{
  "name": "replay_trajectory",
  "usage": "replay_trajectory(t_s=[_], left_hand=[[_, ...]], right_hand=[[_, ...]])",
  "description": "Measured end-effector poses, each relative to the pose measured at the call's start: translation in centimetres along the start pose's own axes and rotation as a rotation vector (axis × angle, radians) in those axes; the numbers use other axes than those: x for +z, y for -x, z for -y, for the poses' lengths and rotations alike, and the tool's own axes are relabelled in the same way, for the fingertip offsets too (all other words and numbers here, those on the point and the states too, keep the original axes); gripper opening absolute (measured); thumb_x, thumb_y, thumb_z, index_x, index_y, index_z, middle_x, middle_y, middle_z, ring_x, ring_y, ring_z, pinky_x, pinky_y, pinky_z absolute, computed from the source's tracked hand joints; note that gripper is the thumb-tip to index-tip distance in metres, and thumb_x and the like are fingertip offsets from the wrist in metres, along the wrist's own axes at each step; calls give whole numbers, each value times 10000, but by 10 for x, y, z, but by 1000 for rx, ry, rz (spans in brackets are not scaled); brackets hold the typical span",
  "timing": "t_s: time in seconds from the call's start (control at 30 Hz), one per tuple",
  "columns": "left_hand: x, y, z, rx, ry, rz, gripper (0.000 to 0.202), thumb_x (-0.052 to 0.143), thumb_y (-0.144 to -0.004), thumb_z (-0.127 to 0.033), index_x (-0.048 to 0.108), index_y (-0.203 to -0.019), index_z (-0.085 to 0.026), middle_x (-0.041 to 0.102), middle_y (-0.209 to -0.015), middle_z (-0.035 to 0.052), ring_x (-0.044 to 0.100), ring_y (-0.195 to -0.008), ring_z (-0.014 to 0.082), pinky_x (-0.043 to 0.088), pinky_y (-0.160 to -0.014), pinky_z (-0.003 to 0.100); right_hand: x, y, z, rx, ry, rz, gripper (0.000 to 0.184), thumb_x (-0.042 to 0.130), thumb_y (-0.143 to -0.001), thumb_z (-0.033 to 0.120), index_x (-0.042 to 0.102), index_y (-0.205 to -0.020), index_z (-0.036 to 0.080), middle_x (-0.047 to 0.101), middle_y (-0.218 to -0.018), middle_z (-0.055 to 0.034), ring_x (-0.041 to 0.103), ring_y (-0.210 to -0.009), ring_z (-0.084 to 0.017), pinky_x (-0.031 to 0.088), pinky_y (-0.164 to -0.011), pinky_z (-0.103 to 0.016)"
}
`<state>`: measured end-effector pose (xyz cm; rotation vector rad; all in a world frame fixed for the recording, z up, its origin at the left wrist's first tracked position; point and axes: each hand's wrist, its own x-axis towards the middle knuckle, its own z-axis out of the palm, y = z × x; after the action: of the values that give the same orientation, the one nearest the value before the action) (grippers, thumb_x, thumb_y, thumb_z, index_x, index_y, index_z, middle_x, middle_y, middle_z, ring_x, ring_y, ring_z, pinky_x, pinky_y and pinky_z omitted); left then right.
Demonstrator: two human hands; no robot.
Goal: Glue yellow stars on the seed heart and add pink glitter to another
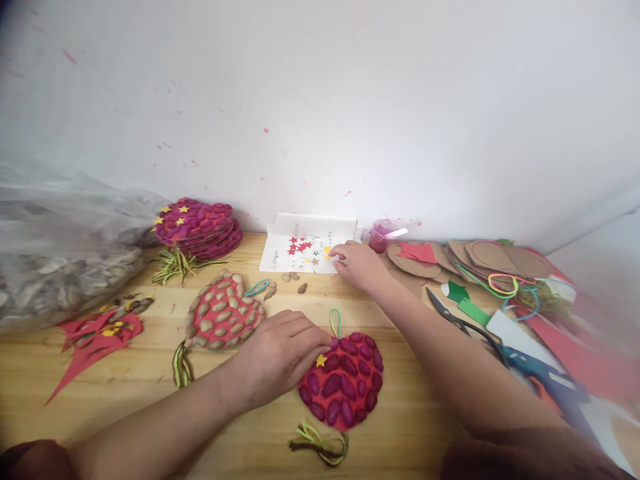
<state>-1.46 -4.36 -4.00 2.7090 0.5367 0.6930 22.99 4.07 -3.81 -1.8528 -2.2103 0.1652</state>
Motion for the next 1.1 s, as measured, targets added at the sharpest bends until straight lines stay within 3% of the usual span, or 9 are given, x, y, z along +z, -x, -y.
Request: replay_trajectory(t_s=[0.17,0.27,0.57,0.83,1.1], left_hand=[[3,1,1,3,15,-21,220,496,-1047,-252,707,-1040,-193,724,-841,48,674,-823,184,525,-787,312],[4,2,1,-14,24,-51,196,526,-1035,-255,712,-1020,-197,727,-839,46,678,-816,185,531,-786,317],[-3,-2,11,-358,94,-211,149,551,-990,-175,697,-1011,-192,771,-929,46,723,-852,203,557,-794,332],[-4,-2,14,-446,131,-188,196,559,-953,-135,689,-1096,-171,786,-1040,75,741,-933,235,570,-851,377],[-4,-6,21,-595,398,-217,154,624,-909,-175,698,-1043,-191,754,-824,8,710,-747,170,553,-718,295]], right_hand=[[-2,2,1,12,-46,6,204,642,-849,149,814,-941,208,784,-999,-74,699,-856,-192,491,-851,-292],[-5,2,2,84,-82,-19,196,646,-846,152,804,-954,195,792,-966,-69,704,-806,-182,503,-801,-284],[-1,-4,4,234,-193,-7,105,719,-826,219,783,-906,200,795,-830,-30,713,-725,-165,498,-675,-258],[-1,-6,8,263,-242,5,61,696,-805,195,739,-762,202,738,-705,-1,647,-641,-137,467,-628,-246],[-7,11,10,257,-283,6,80,685,-816,249,740,-801,193,733,-723,-10,648,-643,-140,465,-597,-244]])
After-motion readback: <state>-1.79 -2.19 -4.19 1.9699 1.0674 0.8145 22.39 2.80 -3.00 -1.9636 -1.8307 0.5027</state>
